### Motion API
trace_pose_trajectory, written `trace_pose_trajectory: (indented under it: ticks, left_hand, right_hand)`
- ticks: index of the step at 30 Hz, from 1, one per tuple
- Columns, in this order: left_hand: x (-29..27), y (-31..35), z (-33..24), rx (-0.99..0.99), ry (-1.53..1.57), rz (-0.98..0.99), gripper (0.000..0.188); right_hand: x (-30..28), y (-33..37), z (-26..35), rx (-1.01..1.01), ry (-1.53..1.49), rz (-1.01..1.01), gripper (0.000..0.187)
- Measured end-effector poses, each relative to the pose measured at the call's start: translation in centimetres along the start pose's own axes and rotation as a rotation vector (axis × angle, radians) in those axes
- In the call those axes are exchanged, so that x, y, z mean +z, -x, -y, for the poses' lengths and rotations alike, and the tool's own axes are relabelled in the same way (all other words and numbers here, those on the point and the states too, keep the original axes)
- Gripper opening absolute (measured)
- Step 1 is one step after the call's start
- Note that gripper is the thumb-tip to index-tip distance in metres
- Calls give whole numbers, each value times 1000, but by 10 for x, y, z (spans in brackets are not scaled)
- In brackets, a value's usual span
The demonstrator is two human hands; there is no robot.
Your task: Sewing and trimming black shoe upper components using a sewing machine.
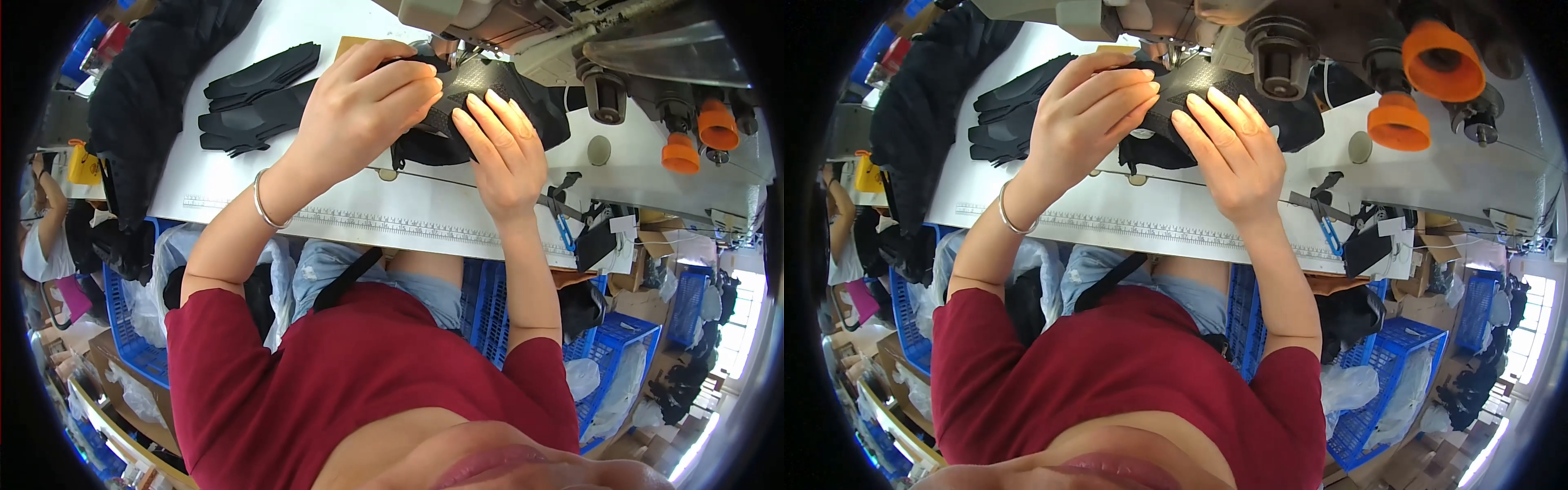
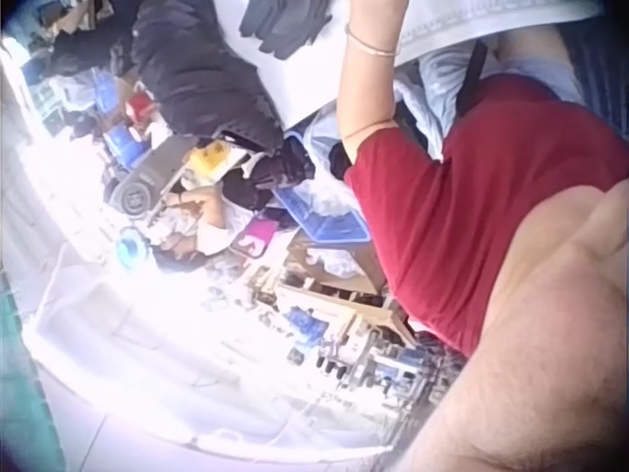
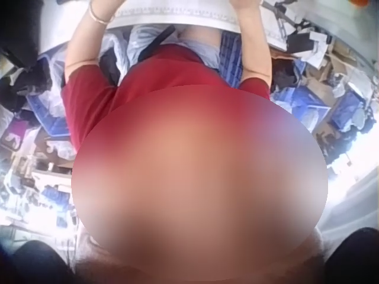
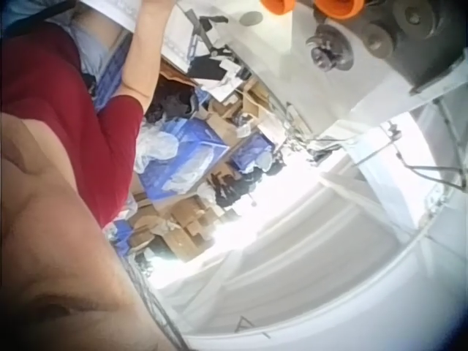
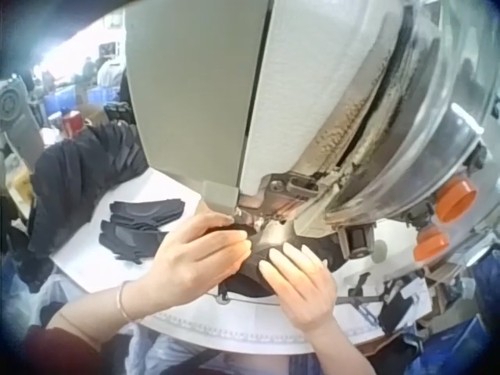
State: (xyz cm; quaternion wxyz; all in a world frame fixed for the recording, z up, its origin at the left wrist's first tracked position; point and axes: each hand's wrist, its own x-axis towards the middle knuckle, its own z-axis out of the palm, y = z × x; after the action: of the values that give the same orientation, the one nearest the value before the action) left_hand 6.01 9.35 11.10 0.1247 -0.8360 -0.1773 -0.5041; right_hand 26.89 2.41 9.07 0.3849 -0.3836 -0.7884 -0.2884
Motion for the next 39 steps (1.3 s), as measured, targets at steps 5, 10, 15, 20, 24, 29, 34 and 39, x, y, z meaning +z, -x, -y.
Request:
trace_pose_trajectory:
  ticks: [5,10,15,20,24,29,34,39]
  left_hand:
    - [5,0,2,-8,-7,-53,22]
    - [9,-4,-1,-49,-12,-72,18]
    - [15,-5,-6,-69,-55,-102,16]
    - [18,-6,-18,-107,-123,-71,16]
    - [24,-7,-31,-149,-180,-90,19]
    - [18,-6,-35,-225,-127,-77,21]
    - [3,-6,-13,-88,25,-16,20]
    - [-30,-4,7,63,-46,361,42]
  right_hand:
    - [0,-4,1,15,-3,6,28]
    - [2,-5,-6,21,25,-15,26]
    - [2,-7,-17,3,16,-29,27]
    - [3,-8,-33,11,-10,-51,33]
    - [-3,-10,-47,26,-60,-8,38]
    - [-2,-13,-55,57,-87,67,29]
    - [-13,-13,-47,41,-31,169,33]
    - [-27,5,16,529,-373,117,49]
